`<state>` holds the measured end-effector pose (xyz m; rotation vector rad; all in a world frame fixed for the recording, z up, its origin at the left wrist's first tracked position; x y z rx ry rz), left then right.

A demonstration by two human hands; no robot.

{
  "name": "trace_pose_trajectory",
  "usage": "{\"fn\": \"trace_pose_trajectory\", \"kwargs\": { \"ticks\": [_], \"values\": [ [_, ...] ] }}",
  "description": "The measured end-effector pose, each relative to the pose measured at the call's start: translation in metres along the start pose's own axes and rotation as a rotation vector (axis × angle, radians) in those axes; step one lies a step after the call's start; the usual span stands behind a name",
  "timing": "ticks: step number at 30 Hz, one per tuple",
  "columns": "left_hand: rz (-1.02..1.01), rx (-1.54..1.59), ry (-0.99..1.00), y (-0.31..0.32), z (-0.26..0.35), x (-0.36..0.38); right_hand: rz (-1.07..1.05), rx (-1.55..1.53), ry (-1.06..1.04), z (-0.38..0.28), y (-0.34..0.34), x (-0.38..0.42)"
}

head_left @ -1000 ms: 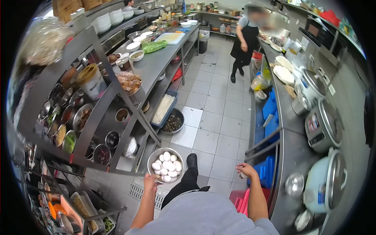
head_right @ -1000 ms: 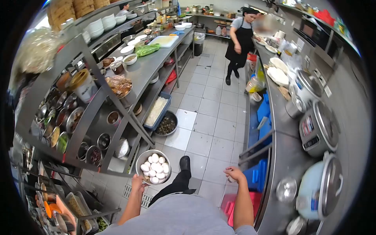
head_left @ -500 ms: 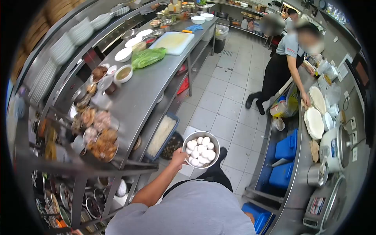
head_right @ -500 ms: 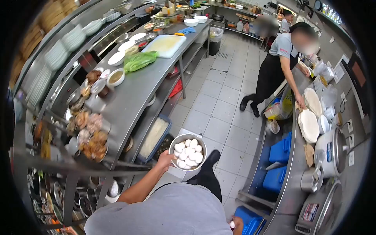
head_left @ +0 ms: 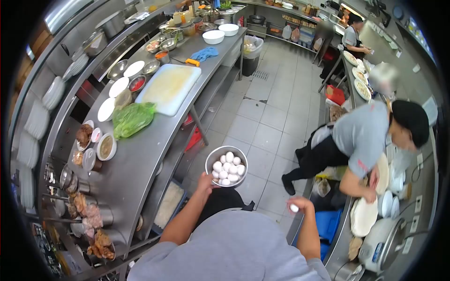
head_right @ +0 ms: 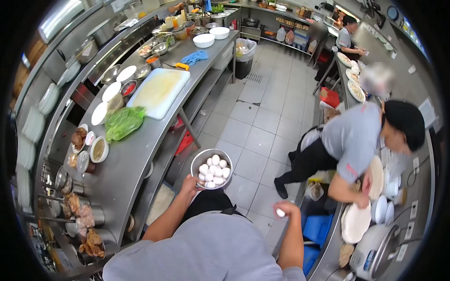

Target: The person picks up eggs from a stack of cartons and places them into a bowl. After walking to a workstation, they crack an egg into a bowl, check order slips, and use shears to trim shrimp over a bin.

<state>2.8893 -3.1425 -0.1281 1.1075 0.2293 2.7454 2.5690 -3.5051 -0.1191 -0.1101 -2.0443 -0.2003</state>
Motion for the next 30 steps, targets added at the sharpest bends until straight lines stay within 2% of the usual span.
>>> {"fn": "trace_pose_trajectory", "kwargs": {
  "ticks": [3, 6, 8, 9, 12, 15, 16, 19, 21, 22, 24, 27, 30],
  "values": [
    [0.036, 0.060, 0.045, 0.026, 0.040, -0.103, 0.059, -0.027, -0.139, -0.128, -0.036, -0.045],
    [0.081, 0.124, 0.098, 0.062, 0.092, -0.209, 0.179, -0.186, -0.227, -0.213, -0.059, -0.079],
    [0.115, 0.177, 0.120, 0.079, 0.126, -0.270, 0.177, -0.247, -0.208, -0.230, -0.080, -0.109],
    [0.150, 0.190, 0.107, 0.087, 0.147, -0.294, 0.102, -0.196, -0.177, -0.231, -0.089, -0.125],
    [0.235, 0.196, 0.015, 0.113, 0.205, -0.359, 0.234, -0.332, -0.085, -0.257, -0.123, -0.129],
    [0.314, 0.238, 0.078, 0.127, 0.246, -0.440, 0.315, -0.480, -0.081, -0.289, -0.150, -0.126],
    [0.308, 0.257, 0.026, 0.126, 0.244, -0.481, 0.322, -0.501, -0.106, -0.302, -0.158, -0.131],
    [0.470, 0.396, 0.036, 0.139, 0.266, -0.549, 0.335, -0.593, -0.095, -0.322, -0.187, -0.158],
    [0.513, 0.464, 0.009, 0.133, 0.254, -0.619, 0.226, -0.535, 0.004, -0.330, -0.213, -0.184],
    [0.533, 0.499, 0.011, 0.138, 0.259, -0.639, 0.335, -0.406, 0.004, -0.352, -0.233, -0.185],
    [0.519, 0.617, 0.028, 0.154, 0.268, -0.677, 0.325, -0.174, -0.074, -0.402, -0.273, -0.202],
    [0.647, 0.696, -0.050, 0.167, 0.270, -0.718, 0.313, -0.129, -0.162, -0.477, -0.339, -0.230],
    [0.737, 0.801, -0.054, 0.182, 0.277, -0.749, 0.227, -0.274, -0.071, -0.569, -0.435, -0.266]
  ]
}}
Point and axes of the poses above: each hand's wrist, its own x-axis away from the middle knuckle, its own y-axis out of the palm, z = x × y, the point moved 10 cm from there along -x, towards the middle knuckle, and after that the axes turned 5 degrees about -x, right-handed, at the moved point
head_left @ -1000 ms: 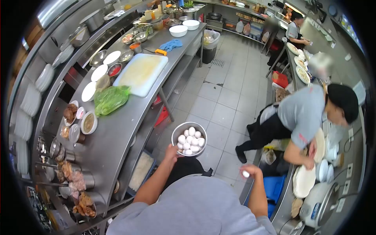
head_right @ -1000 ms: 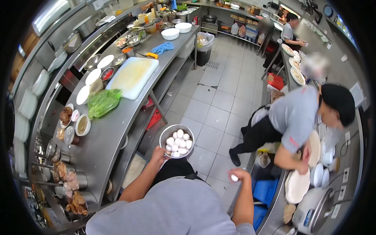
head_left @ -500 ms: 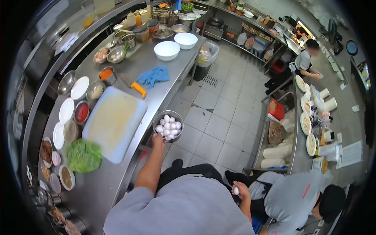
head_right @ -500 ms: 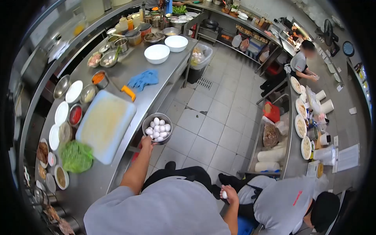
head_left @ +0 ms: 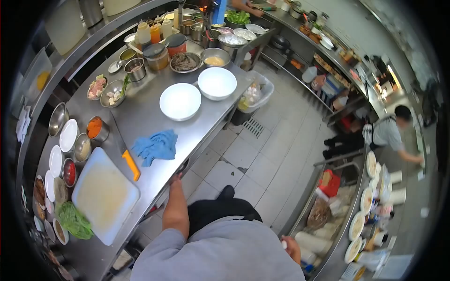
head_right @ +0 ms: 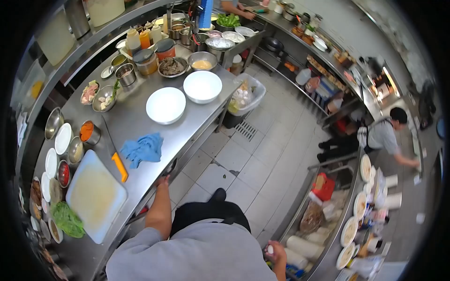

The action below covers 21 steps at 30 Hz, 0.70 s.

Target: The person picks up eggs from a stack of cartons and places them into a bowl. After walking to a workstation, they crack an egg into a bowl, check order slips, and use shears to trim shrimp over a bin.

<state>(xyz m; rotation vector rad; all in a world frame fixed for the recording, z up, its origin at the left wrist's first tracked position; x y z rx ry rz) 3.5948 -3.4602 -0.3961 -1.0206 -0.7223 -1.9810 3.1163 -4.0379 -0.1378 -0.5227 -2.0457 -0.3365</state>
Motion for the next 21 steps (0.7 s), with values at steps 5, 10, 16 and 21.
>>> {"fn": "trace_pose_trajectory", "kwargs": {
  "ticks": [5, 10, 16, 21],
  "values": [
    [0.065, 0.169, 0.066, 0.040, -0.018, -0.005, 0.058, 0.182, -0.224, -0.270, -0.016, -0.122],
    [-0.370, -0.701, 0.102, 0.143, -0.047, 0.099, -0.232, -0.016, -0.496, -0.527, 0.155, -0.179],
    [-0.812, -0.540, 0.068, 0.338, -0.007, 0.305, -0.490, -0.059, -0.499, -0.683, 0.351, -0.222],
    [-0.420, -0.471, 0.383, 0.410, 0.065, 0.299, -0.373, 0.272, -0.862, -0.793, 0.449, -0.248]
  ]
}}
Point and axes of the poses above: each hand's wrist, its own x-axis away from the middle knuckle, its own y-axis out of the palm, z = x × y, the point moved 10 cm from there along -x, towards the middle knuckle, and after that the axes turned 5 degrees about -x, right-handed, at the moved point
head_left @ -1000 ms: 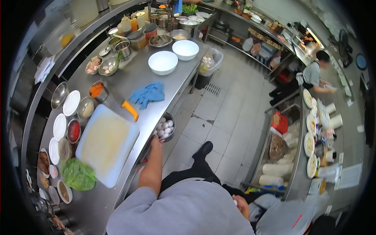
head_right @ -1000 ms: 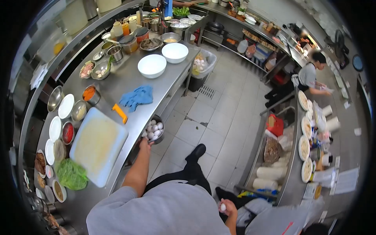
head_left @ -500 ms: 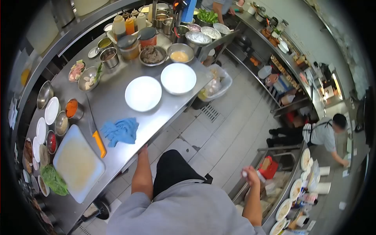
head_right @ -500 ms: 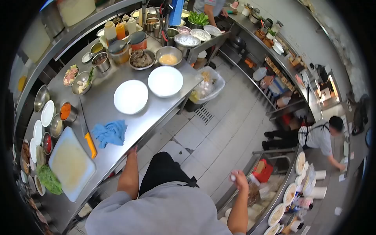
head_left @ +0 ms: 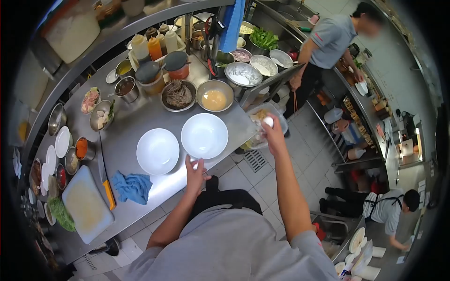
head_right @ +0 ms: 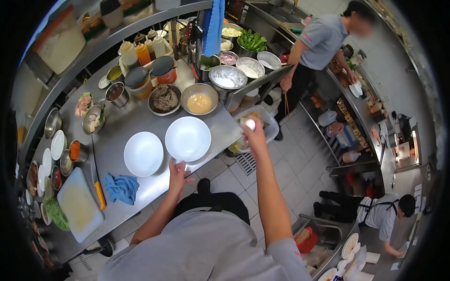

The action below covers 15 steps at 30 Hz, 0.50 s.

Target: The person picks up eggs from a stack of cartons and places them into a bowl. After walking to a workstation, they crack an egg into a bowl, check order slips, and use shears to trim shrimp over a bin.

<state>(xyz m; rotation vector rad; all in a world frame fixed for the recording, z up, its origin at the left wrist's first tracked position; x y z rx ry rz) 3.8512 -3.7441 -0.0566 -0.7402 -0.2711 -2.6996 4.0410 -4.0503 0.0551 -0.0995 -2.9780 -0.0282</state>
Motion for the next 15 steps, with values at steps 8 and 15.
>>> {"fn": "trace_pose_trajectory", "kwargs": {
  "ticks": [8, 15],
  "values": [
    [0.057, 0.185, 0.101, 0.027, 0.035, -0.057, -0.027, 0.567, -0.657, -0.083, 0.055, -0.095],
    [0.016, 0.079, 0.042, 0.102, 0.037, -0.031, -0.109, 0.644, -0.678, -0.080, 0.066, -0.109]
  ]
}}
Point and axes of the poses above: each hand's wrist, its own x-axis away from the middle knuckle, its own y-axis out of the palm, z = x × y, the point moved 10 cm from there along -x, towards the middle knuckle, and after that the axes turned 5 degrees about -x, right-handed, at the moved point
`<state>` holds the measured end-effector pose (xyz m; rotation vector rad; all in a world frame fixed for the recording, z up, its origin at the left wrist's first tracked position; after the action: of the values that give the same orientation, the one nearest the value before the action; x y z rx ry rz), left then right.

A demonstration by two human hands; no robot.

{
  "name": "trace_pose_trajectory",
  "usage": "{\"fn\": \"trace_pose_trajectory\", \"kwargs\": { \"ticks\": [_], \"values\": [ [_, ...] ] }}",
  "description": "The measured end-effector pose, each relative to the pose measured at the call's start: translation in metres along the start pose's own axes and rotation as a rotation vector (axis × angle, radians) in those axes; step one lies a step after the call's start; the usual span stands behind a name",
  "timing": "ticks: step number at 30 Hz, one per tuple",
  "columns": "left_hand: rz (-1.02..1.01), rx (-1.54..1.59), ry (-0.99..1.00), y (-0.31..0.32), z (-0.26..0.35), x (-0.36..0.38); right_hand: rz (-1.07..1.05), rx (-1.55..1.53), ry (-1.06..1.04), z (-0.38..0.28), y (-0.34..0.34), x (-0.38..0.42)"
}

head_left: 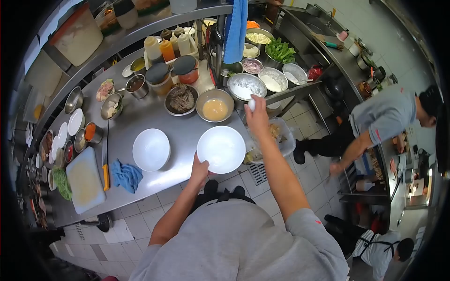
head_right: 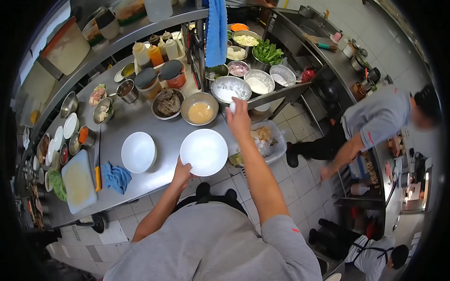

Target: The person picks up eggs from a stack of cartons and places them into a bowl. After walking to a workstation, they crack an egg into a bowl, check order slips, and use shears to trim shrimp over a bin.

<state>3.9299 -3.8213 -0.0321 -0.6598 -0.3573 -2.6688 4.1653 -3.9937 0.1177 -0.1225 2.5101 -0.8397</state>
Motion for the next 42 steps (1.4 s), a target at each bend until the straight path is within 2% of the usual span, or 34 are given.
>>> {"fn": "trace_pose_trajectory", "kwargs": {
  "ticks": [4, 7, 8, 10, 13, 17, 28, 32, 42],
  "values": [
    [-0.015, 0.010, 0.015, 0.051, 0.007, -0.018, -0.028, -0.049, 0.020, 0.013, 0.004, -0.002],
    [-0.021, -0.002, 0.020, 0.074, 0.007, -0.033, 0.011, -0.304, -0.006, 0.036, 0.006, 0.001],
    [-0.030, -0.010, 0.016, 0.081, 0.004, -0.039, -0.073, -0.488, 0.156, 0.061, 0.015, 0.009],
    [-0.051, -0.014, 0.003, 0.096, -0.003, -0.046, -0.224, -0.847, 0.500, 0.062, 0.016, 0.039],
    [-0.078, -0.013, 0.007, 0.117, -0.005, -0.045, -0.331, -0.767, 0.342, 0.075, 0.014, 0.064],
    [-0.183, -0.069, -0.023, 0.158, -0.012, -0.043, -0.317, -0.377, 0.111, 0.103, 0.002, 0.097],
    [-0.452, -0.231, -0.049, 0.246, -0.045, -0.045, -0.186, -0.035, 0.423, 0.159, -0.075, 0.162],
    [-0.514, -0.275, -0.089, 0.255, -0.060, -0.042, -0.158, 0.045, 0.516, 0.161, -0.090, 0.181],
    [-0.571, -0.302, -0.075, 0.242, -0.068, -0.033, -0.092, 0.090, 0.539, 0.149, -0.083, 0.205]
  ]
}}
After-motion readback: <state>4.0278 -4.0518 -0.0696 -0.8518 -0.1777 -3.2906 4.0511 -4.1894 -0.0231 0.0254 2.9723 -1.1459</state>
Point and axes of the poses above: each hand's wrist, its own x-axis away from the middle knuckle, its own y-axis out of the palm, z = x × y, the point moved 10 cm from there along -x, towards the middle knuckle, and after that the axes turned 5 degrees about -x, right-handed, at the moved point
